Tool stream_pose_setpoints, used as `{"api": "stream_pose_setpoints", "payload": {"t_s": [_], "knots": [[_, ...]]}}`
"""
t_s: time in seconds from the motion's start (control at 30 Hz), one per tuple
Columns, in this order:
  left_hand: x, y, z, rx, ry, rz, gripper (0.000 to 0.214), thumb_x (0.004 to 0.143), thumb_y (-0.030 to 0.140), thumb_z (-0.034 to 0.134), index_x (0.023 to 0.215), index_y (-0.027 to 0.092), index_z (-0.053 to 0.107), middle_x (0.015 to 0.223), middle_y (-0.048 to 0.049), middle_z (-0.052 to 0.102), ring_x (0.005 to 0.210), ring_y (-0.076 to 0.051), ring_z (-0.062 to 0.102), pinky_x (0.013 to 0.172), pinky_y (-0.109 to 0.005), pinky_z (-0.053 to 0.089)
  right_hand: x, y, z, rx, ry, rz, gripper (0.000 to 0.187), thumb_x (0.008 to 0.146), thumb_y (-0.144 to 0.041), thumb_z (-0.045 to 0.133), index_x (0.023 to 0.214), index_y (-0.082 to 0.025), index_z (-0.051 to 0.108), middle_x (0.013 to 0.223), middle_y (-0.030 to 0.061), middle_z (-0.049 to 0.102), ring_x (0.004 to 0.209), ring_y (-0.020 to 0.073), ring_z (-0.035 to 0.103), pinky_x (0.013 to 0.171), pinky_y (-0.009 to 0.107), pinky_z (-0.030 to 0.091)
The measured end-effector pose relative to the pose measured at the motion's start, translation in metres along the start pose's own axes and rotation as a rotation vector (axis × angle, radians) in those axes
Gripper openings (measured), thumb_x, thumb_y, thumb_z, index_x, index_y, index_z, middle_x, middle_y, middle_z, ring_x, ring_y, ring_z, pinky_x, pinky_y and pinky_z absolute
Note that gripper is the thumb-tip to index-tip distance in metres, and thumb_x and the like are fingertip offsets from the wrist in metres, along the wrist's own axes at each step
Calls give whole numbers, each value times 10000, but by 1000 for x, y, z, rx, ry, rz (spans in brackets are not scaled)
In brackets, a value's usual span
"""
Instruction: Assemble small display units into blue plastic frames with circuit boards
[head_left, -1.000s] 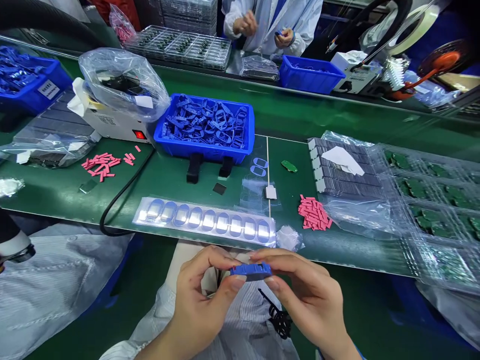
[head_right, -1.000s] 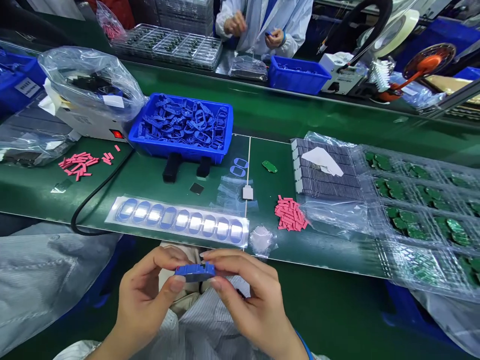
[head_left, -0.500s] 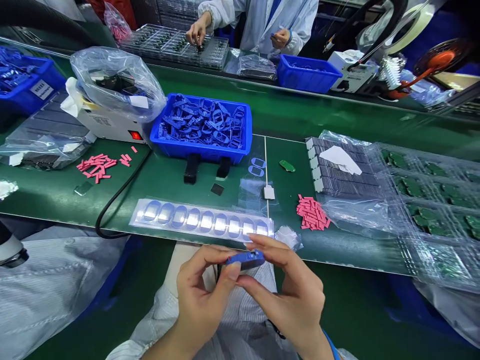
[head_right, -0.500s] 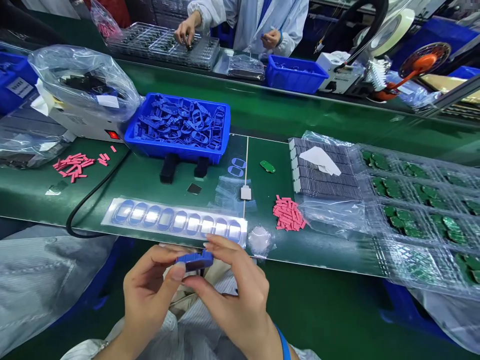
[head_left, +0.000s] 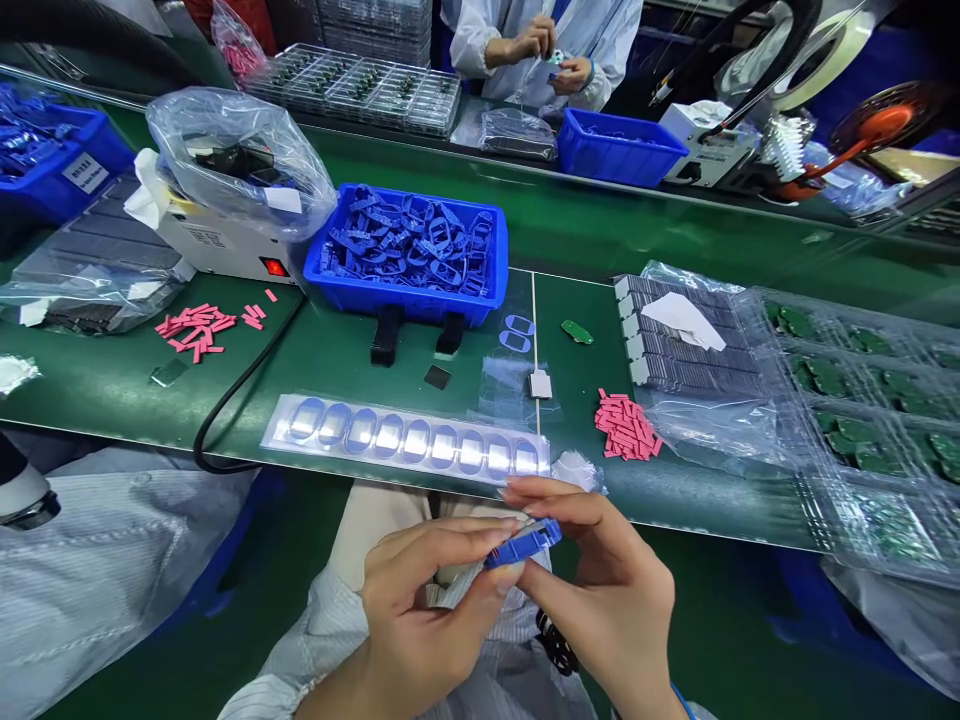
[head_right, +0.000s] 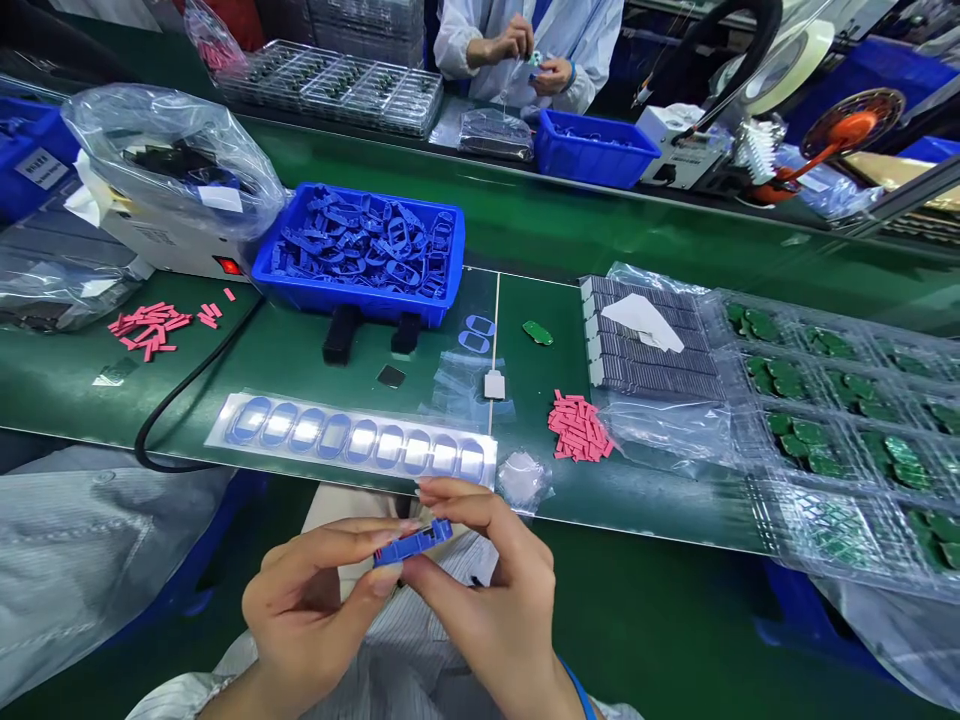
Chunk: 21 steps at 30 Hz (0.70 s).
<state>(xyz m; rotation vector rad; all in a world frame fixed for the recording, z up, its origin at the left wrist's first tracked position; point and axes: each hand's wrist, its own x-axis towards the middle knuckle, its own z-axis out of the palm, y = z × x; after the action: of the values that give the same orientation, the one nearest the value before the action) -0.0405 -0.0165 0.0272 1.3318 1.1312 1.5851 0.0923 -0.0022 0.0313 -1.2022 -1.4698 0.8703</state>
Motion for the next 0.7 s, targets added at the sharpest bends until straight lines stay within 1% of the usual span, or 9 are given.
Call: {"api": "stream_pose_setpoints", "payload": {"t_s": [0.1,0.17,0.3,0.4,0.5,0.6,0.7], "knots": [[0,2,3,-26,24,-21,334,686,11,688,917,252,707,866,5,790,794,-184,742,745,-281,618,0,-1,0,-14,20,-35,296,685,-128,760,919,-216,602,1013,74,688,934,230,681,799,346,589],[1,3,5,-47,33,-27,347,683,8,685,926,255,709,877,1,790,806,-191,742,752,-292,620,0,-3,0,6,35,-40,321,673,-121,768,929,-217,600,1025,76,687,923,226,684,778,332,596],[0,4,6,-67,11,-1,382,668,-5,688,949,253,711,889,-7,790,810,-201,743,758,-305,622,2,-7,-1,85,50,0,265,677,-101,759,862,-219,610,951,64,711,827,210,704,691,305,614],[1,3,5,-74,8,-37,334,679,19,697,922,247,723,860,-8,793,783,-194,746,748,-284,619,4,-9,-5,125,32,45,240,662,-112,780,813,-220,627,916,49,727,781,203,716,673,292,624],[3,2,5,-76,33,-106,277,691,46,706,881,246,734,827,-8,794,769,-193,747,740,-269,615,6,-9,-10,78,11,70,212,675,-144,783,844,-221,681,924,53,740,806,214,722,639,267,631],[3,1,5,-73,23,-124,266,691,53,710,876,243,736,820,-15,795,757,-199,749,717,-265,618,7,-7,-15,18,-4,42,220,696,-153,771,892,-234,711,919,46,750,844,220,721,646,254,633],[3,-1,5,-61,42,-161,211,694,82,722,837,236,743,760,-11,793,695,-186,749,664,-235,619,8,-5,-22,-21,-56,35,172,703,-163,768,849,-241,720,875,28,758,779,213,731,685,272,631]]}}
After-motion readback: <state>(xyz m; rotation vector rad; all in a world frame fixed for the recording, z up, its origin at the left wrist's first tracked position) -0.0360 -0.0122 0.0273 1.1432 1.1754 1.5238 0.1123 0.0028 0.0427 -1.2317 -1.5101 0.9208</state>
